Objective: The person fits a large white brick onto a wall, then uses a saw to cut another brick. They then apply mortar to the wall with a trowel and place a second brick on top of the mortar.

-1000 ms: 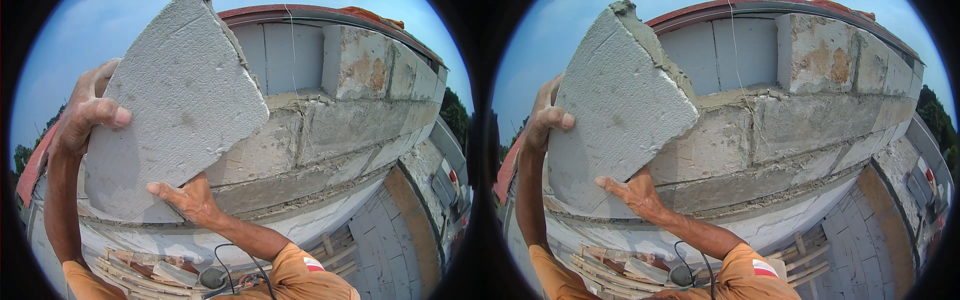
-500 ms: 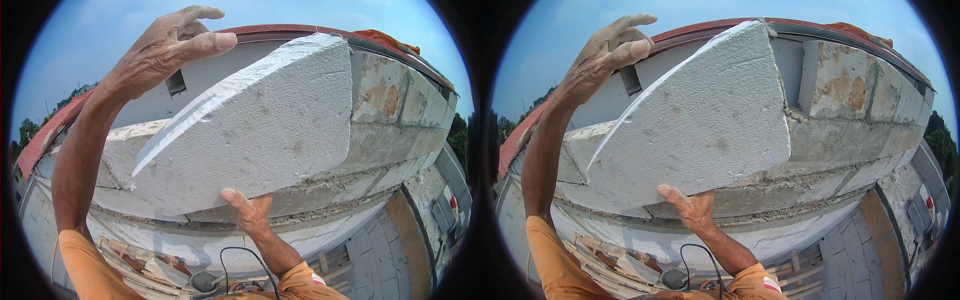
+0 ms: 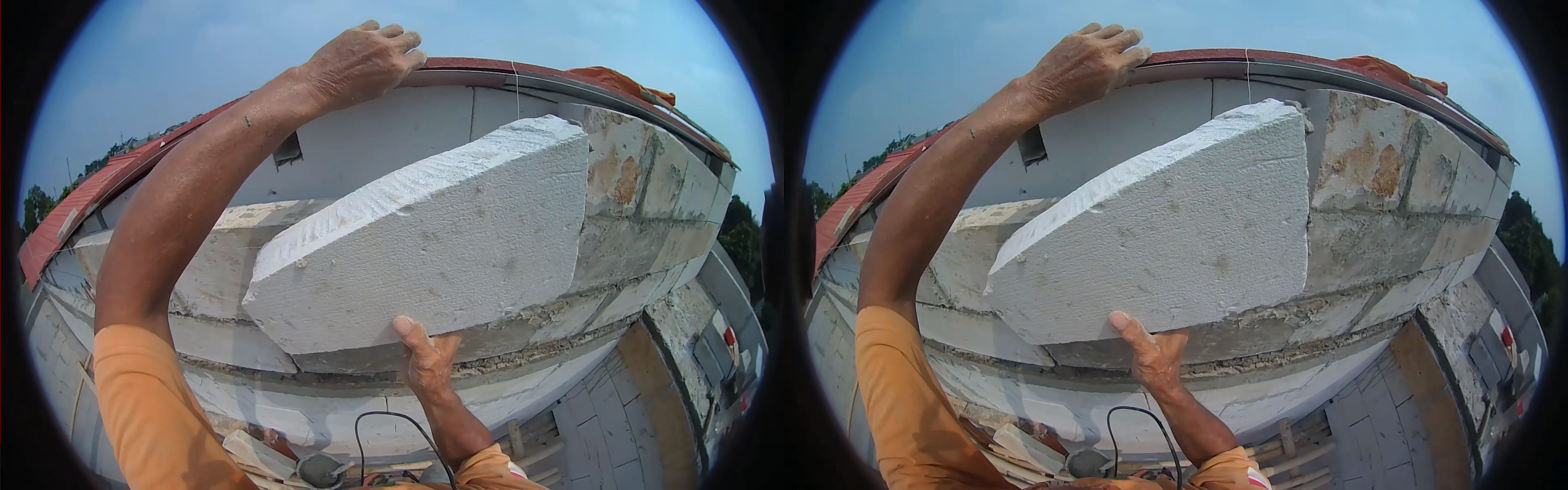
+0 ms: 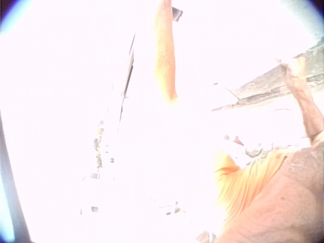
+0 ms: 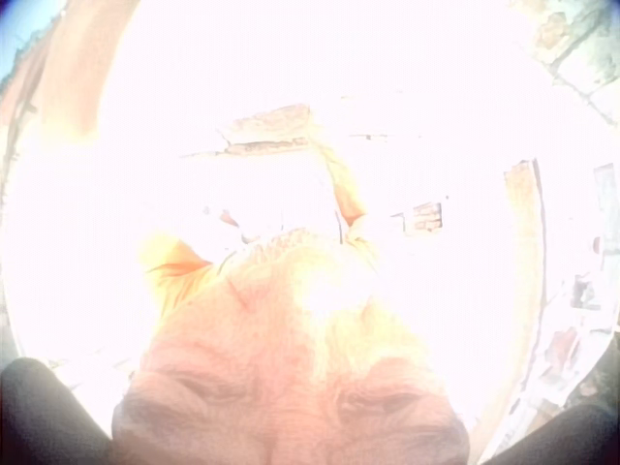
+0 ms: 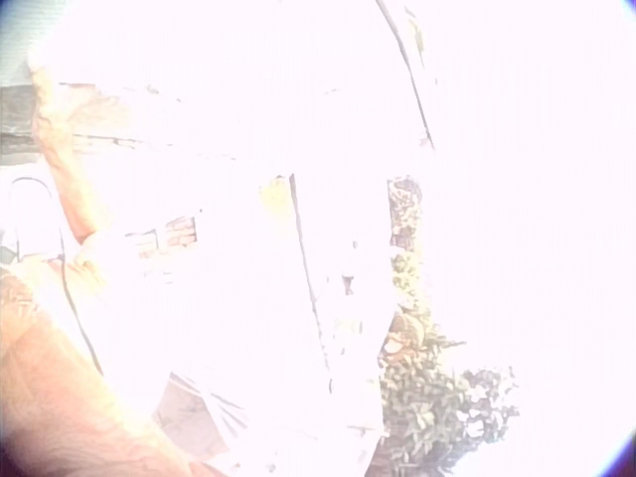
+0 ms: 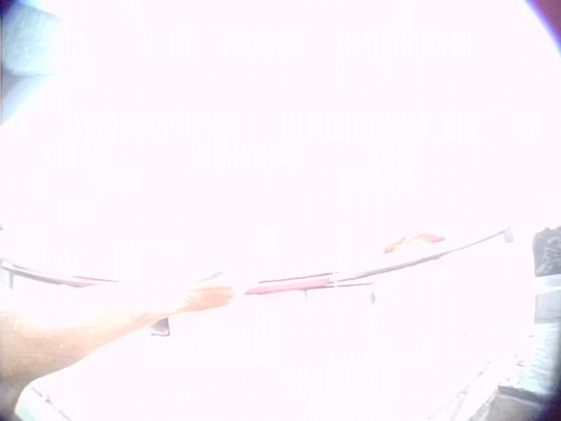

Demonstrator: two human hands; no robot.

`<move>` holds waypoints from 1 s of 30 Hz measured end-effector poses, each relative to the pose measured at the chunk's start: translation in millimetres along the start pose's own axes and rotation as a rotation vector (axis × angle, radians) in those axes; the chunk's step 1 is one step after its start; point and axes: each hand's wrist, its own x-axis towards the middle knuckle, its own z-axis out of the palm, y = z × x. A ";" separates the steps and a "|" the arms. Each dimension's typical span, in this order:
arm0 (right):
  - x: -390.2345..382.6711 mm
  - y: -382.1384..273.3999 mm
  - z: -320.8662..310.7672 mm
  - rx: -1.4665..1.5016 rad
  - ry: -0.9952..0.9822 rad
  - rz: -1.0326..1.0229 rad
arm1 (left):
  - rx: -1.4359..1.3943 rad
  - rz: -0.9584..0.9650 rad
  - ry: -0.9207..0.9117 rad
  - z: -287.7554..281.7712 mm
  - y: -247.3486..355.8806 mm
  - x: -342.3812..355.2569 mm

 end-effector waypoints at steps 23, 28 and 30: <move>52.6 -37.3 63.4 -0.082 -0.295 0.169 | -0.860 -0.321 -0.428 4.7 -51.4 40.8; 61.6 -19.6 75.2 0.128 -0.331 0.063 | -0.964 -0.284 -0.490 -9.8 -48.7 50.1; 61.1 -17.3 77.0 0.145 -0.348 0.081 | -0.946 -0.220 -0.463 -19.5 -44.8 49.9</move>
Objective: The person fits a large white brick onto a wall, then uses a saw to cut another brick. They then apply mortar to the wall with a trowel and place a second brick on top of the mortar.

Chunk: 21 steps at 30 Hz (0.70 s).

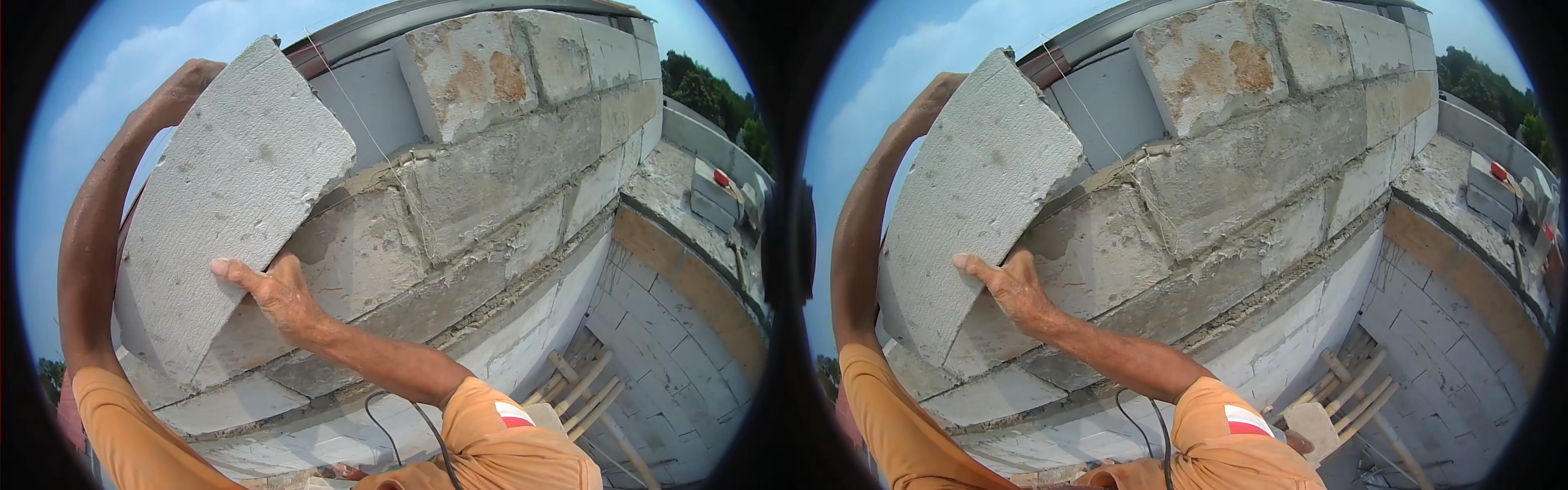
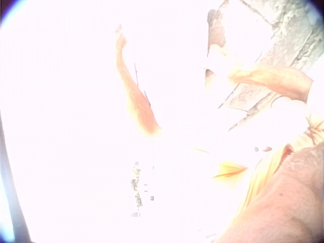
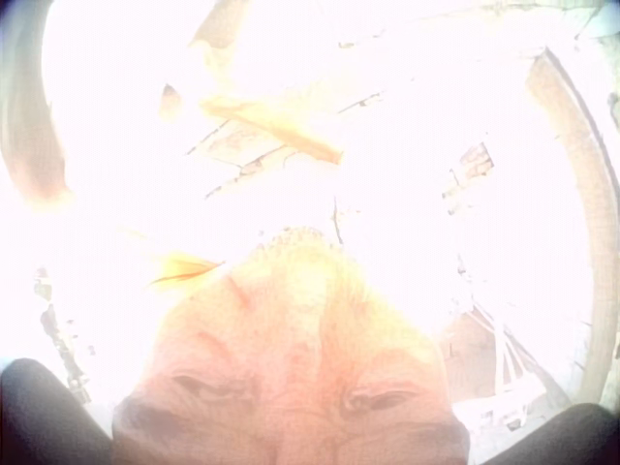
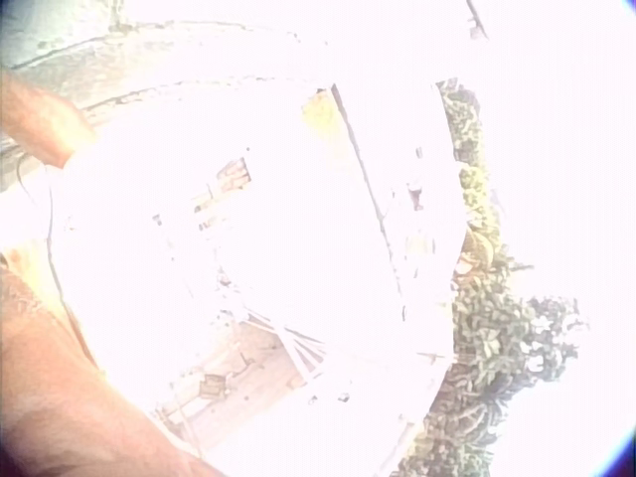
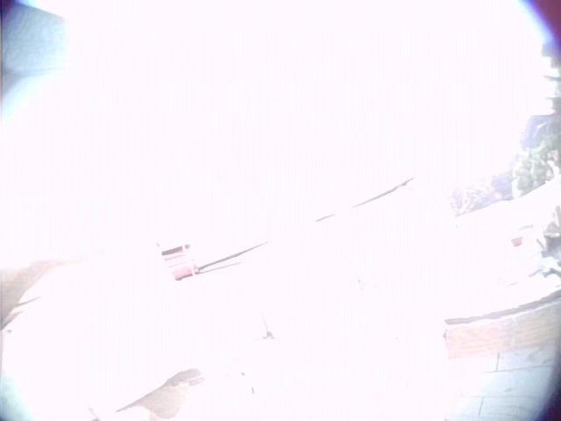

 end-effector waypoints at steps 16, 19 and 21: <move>15.5 4.2 -10.9 0.136 -0.030 -0.006 | 0.202 -0.103 0.001 3.2 -35.4 20.1; 12.4 -0.7 -5.4 0.201 -0.024 -0.011 | 0.210 -0.116 -0.015 -1.4 -23.0 17.6; 14.1 1.7 -7.2 0.170 -0.002 -0.020 | 0.181 -0.062 -0.007 -2.3 1.4 5.6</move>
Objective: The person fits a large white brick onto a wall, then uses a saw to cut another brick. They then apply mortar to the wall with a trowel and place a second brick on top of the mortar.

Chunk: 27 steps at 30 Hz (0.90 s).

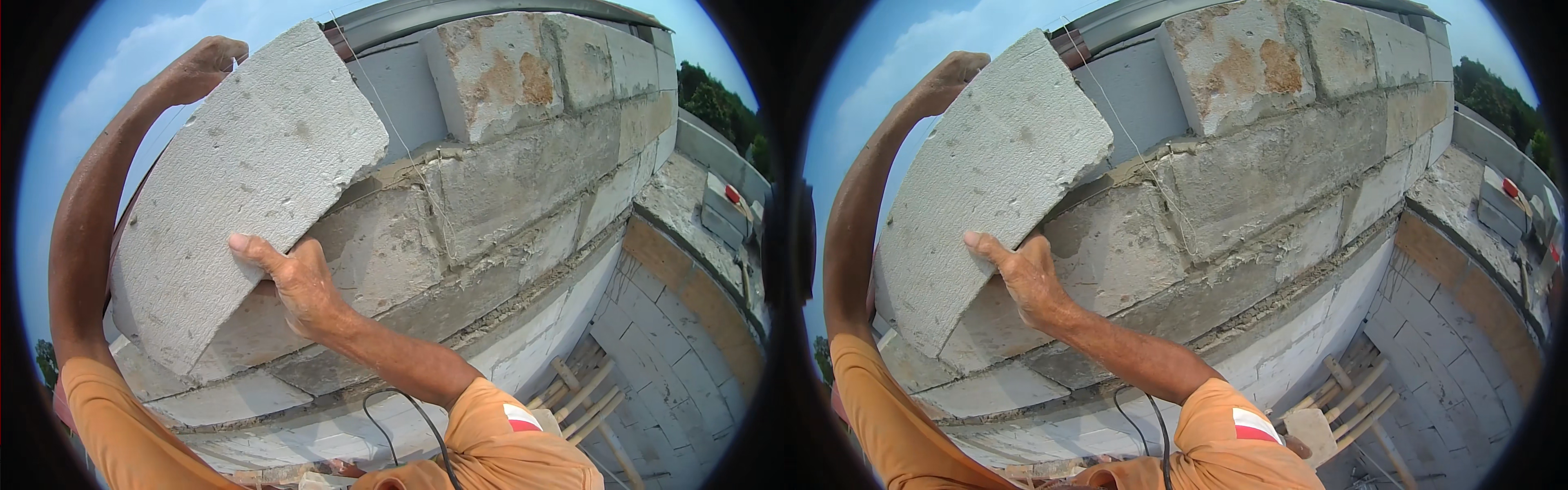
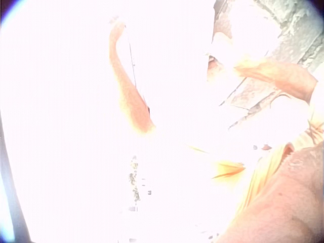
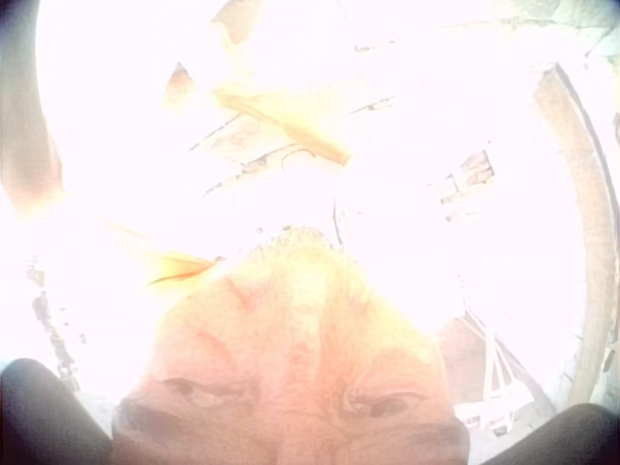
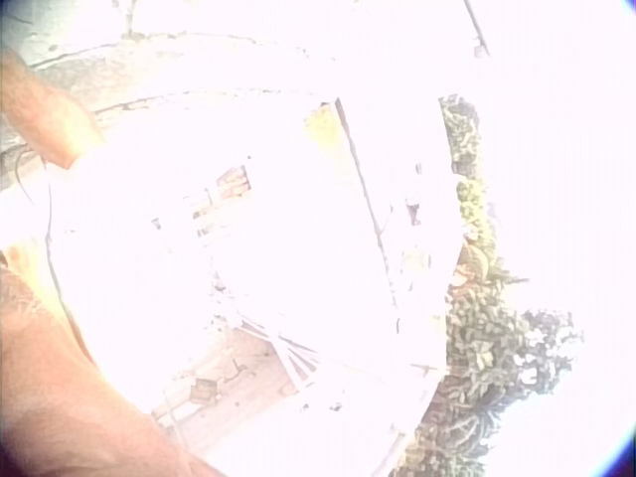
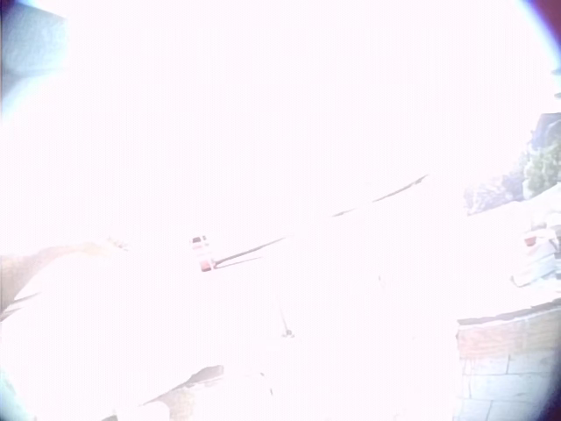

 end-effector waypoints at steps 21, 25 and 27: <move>31.7 -23.5 -13.7 0.053 0.139 -0.134 | -0.044 0.056 0.023 14.4 -36.3 13.9; 34.9 -31.6 -14.8 0.099 0.130 -0.108 | -0.043 0.124 0.093 17.0 -36.4 11.7; 36.7 -35.4 -15.0 0.086 0.147 -0.101 | -0.005 0.076 0.057 14.9 -34.4 13.1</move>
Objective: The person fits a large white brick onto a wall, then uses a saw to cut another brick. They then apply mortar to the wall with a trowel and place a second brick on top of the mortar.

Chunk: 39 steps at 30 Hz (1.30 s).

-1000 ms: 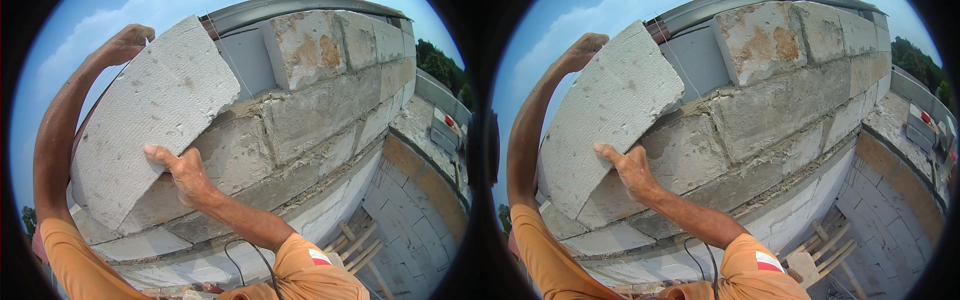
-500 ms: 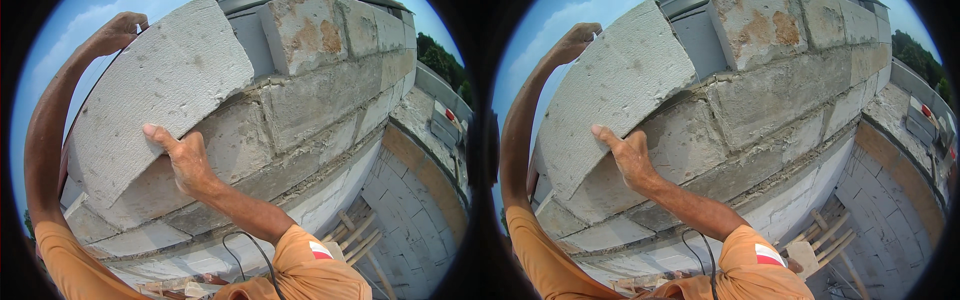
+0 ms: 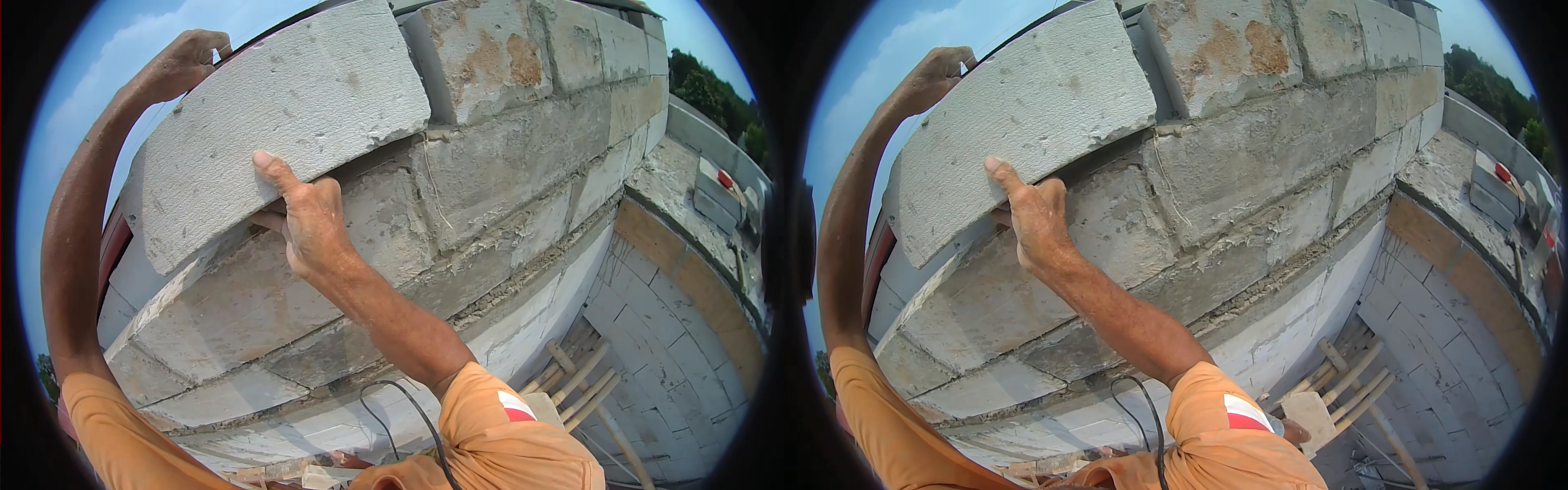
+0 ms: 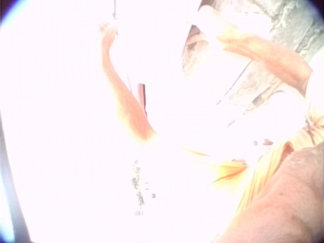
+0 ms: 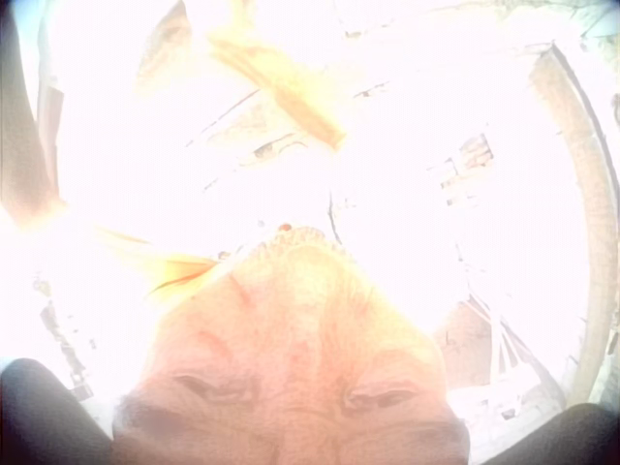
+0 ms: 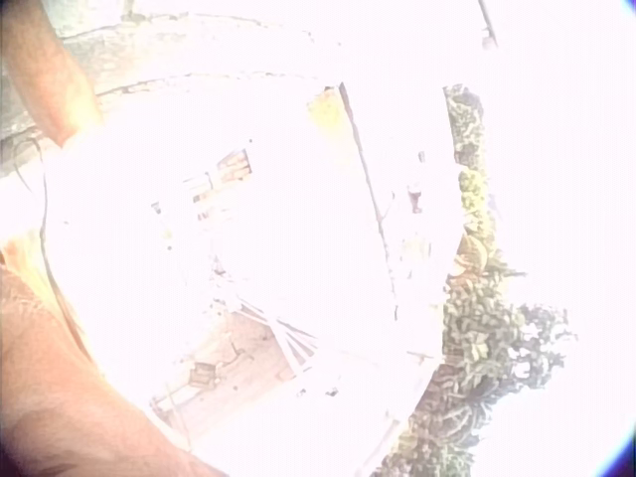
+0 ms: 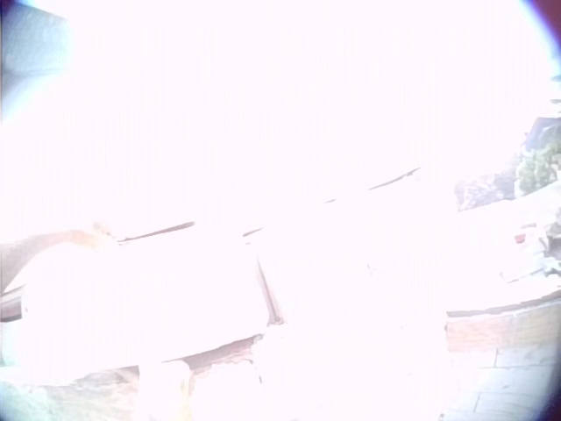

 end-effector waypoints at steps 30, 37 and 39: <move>16.3 -15.1 -2.8 0.002 0.125 -0.013 | 0.102 -0.386 -0.130 -22.7 1.9 -65.3; 16.2 -12.2 0.9 -0.016 0.125 -0.024 | -0.251 -0.523 0.258 -28.8 44.8 -181.2; 17.0 -13.0 4.4 0.013 0.112 -0.027 | -0.419 -0.406 0.413 -8.6 53.2 -204.2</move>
